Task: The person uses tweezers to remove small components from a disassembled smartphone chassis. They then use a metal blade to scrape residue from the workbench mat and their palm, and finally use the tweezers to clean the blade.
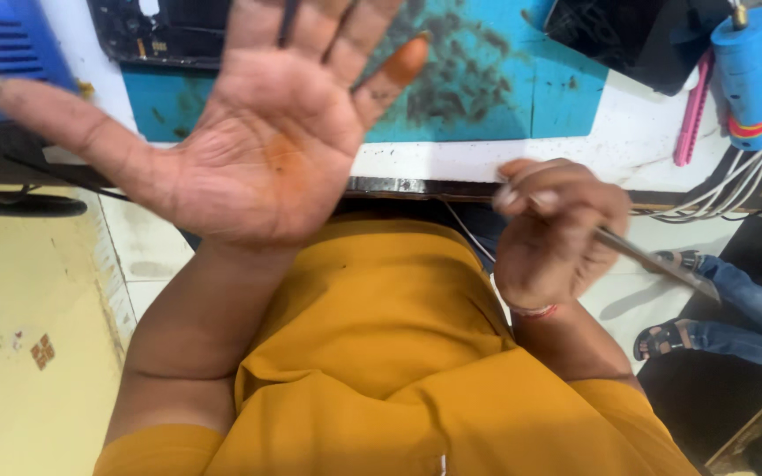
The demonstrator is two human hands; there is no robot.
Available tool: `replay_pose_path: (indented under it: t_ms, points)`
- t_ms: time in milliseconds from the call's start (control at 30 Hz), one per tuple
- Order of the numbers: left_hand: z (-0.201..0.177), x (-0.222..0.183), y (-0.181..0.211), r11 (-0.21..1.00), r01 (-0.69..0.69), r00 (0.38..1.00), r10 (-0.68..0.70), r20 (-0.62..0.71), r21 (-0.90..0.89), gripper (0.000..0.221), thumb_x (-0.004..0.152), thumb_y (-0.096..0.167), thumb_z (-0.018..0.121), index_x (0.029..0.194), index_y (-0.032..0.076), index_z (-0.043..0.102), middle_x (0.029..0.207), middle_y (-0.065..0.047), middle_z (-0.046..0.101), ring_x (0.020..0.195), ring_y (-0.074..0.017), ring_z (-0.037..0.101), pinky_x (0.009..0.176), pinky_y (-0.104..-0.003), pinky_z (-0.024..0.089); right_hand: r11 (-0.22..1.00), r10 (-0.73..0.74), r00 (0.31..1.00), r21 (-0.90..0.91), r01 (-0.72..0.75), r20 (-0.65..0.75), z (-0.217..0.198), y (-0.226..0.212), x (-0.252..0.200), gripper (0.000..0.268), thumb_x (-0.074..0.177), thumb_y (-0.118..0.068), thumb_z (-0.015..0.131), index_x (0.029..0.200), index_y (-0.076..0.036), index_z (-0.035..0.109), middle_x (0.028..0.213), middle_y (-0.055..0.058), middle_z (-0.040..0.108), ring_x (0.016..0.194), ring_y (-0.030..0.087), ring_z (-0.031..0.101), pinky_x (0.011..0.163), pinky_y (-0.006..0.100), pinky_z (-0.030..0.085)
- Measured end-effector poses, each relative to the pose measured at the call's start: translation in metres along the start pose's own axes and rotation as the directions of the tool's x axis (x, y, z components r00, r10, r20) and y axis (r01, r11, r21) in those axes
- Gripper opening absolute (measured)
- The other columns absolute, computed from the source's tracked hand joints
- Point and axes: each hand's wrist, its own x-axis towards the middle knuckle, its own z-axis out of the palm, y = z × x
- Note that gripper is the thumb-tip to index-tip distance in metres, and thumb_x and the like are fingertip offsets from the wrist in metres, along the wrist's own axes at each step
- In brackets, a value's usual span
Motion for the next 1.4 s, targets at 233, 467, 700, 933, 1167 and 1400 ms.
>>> replay_pose_path:
  t_ms: [233, 467, 700, 933, 1167, 1400]
  points:
    - [-0.035, -0.010, 0.012, 0.931, -0.107, 0.977, 0.033, 0.212, 0.348, 0.148, 0.050, 0.106, 0.023, 0.166, 0.016, 0.010, 0.170, -0.016, 0.017, 0.156, -0.0323, 0.022, 0.122, -0.053, 0.024, 0.835, 0.091, 0.991, -0.549, -0.025, 0.093, -0.029, -0.007, -0.003, 0.010, 0.112, -0.007, 0.065, 0.117, 0.003, 0.066, 0.082, 0.007, 0.064, 0.066, 0.009, 0.053, 0.062, 0.021, 0.042]
    - [-0.051, -0.019, 0.016, 0.868, -0.146, 0.963, 0.013, 0.270, 0.475, 0.142, 0.057, 0.104, 0.029, 0.166, 0.015, 0.017, 0.170, -0.016, 0.025, 0.153, -0.0302, 0.029, 0.123, -0.051, 0.027, 0.886, -0.034, 0.999, -0.462, 0.022, -0.019, -0.056, -0.002, 0.024, 0.017, 0.117, -0.009, 0.059, 0.126, 0.005, 0.065, 0.094, 0.009, 0.067, 0.073, 0.010, 0.063, 0.069, 0.022, 0.055]
    - [-0.052, -0.025, 0.017, 0.859, -0.172, 0.955, 0.026, 0.295, 0.483, 0.135, 0.064, 0.105, 0.028, 0.162, 0.012, 0.028, 0.159, -0.015, 0.037, 0.147, -0.0288, 0.037, 0.122, -0.049, 0.032, 0.866, -0.047, 0.999, -0.498, 0.050, 0.020, -0.057, -0.013, 0.045, 0.017, 0.119, -0.007, 0.058, 0.129, 0.005, 0.064, 0.089, 0.008, 0.065, 0.077, 0.013, 0.065, 0.074, 0.024, 0.055]
    - [-0.050, -0.021, 0.018, 0.856, -0.183, 0.949, 0.024, 0.315, 0.484, 0.131, 0.068, 0.105, 0.028, 0.160, 0.011, 0.033, 0.159, -0.015, 0.040, 0.148, -0.0293, 0.039, 0.123, -0.049, 0.033, 0.765, -0.124, 0.989, -0.626, 0.150, 0.085, -0.071, -0.015, 0.065, 0.014, 0.115, -0.002, 0.060, 0.124, 0.006, 0.066, 0.092, 0.010, 0.065, 0.075, 0.012, 0.064, 0.069, 0.024, 0.052]
    - [-0.038, -0.016, 0.013, 0.881, -0.125, 0.970, 0.012, 0.242, 0.457, 0.136, 0.062, 0.104, 0.029, 0.159, 0.009, 0.032, 0.159, -0.016, 0.039, 0.148, -0.0307, 0.037, 0.124, -0.050, 0.031, 0.342, -0.186, 0.982, -0.939, 0.048, -0.018, -0.179, 0.000, 0.153, 0.010, 0.115, -0.003, 0.060, 0.115, 0.005, 0.067, 0.089, 0.011, 0.066, 0.071, 0.013, 0.062, 0.063, 0.024, 0.045]
    - [-0.030, -0.009, 0.007, 0.901, -0.131, 0.969, 0.029, 0.244, 0.413, 0.137, 0.062, 0.104, 0.029, 0.160, 0.008, 0.033, 0.158, -0.018, 0.040, 0.147, -0.0319, 0.038, 0.123, -0.051, 0.031, 0.155, 0.135, 0.984, -0.979, -0.135, -0.115, -0.214, 0.025, 0.191, 0.008, 0.115, -0.003, 0.062, 0.114, 0.004, 0.067, 0.087, 0.009, 0.064, 0.068, 0.012, 0.058, 0.061, 0.024, 0.043]
